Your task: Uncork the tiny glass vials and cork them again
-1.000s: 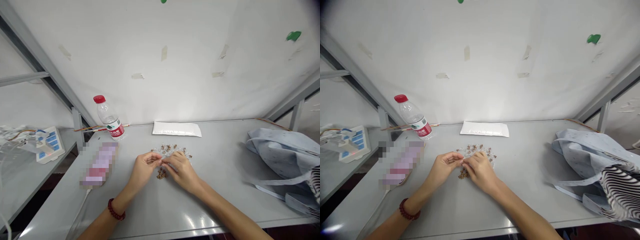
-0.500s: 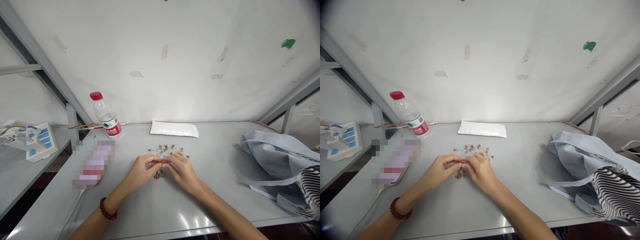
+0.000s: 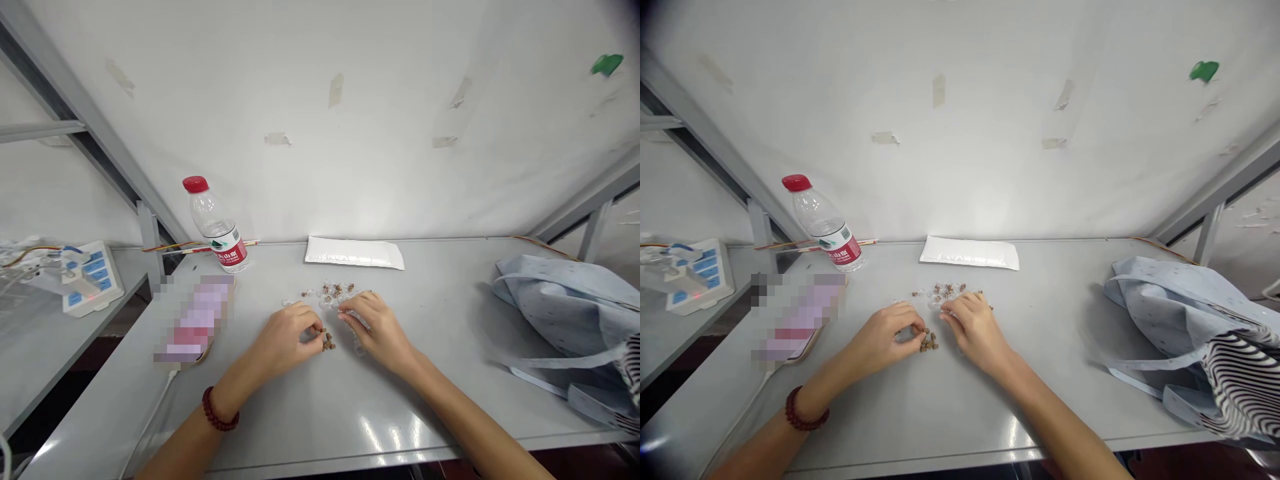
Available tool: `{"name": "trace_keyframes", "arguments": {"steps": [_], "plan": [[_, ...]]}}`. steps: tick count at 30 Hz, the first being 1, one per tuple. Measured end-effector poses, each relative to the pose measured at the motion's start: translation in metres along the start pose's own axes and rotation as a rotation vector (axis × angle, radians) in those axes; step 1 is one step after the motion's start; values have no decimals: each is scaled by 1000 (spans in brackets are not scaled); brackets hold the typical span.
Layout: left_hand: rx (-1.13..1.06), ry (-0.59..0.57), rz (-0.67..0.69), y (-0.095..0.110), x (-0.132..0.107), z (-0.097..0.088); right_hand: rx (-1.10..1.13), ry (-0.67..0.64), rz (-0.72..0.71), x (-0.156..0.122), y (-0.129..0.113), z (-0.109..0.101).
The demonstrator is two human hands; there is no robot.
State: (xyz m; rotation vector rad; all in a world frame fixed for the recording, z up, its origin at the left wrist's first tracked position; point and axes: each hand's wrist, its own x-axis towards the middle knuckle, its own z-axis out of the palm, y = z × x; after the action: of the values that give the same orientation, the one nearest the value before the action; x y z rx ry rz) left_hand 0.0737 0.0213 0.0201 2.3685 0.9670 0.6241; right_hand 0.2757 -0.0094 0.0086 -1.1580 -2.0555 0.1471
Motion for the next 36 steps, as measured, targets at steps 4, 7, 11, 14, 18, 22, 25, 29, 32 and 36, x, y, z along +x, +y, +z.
{"name": "trace_keyframes", "arguments": {"steps": [4, 7, 11, 14, 18, 22, 25, 29, 32, 36], "plan": [[31, -63, 14, 2, 1, -5, -10, -79, 36, -1, 5, 1], [21, -53, -51, 1, 2, -14, -17, -115, 44, -1, 3, 3], [-11, 30, -226, -5, 2, -35, -33, -145, 52, -2, 1, 5], [30, 23, -325, -14, 0, -47, -53, -165, 77, -3, 3, 5], [86, -76, -345, -23, -4, -51, -71, -214, 124, -3, 4, 4], [71, -169, -288, -25, -7, -46, -98, -238, 134, -2, 2, 3], [86, -191, -278, -24, -8, -41, -95, -222, 108, -1, 0, 2], [66, -147, -264, -23, -7, -37, -71, -161, 76, -1, -2, 2], [27, -123, -238, -15, -5, -38, -15, -83, 45, -1, -4, 2], [-206, -78, -243, 6, -1, -36, 77, -25, 16, 0, -10, 3]]}}
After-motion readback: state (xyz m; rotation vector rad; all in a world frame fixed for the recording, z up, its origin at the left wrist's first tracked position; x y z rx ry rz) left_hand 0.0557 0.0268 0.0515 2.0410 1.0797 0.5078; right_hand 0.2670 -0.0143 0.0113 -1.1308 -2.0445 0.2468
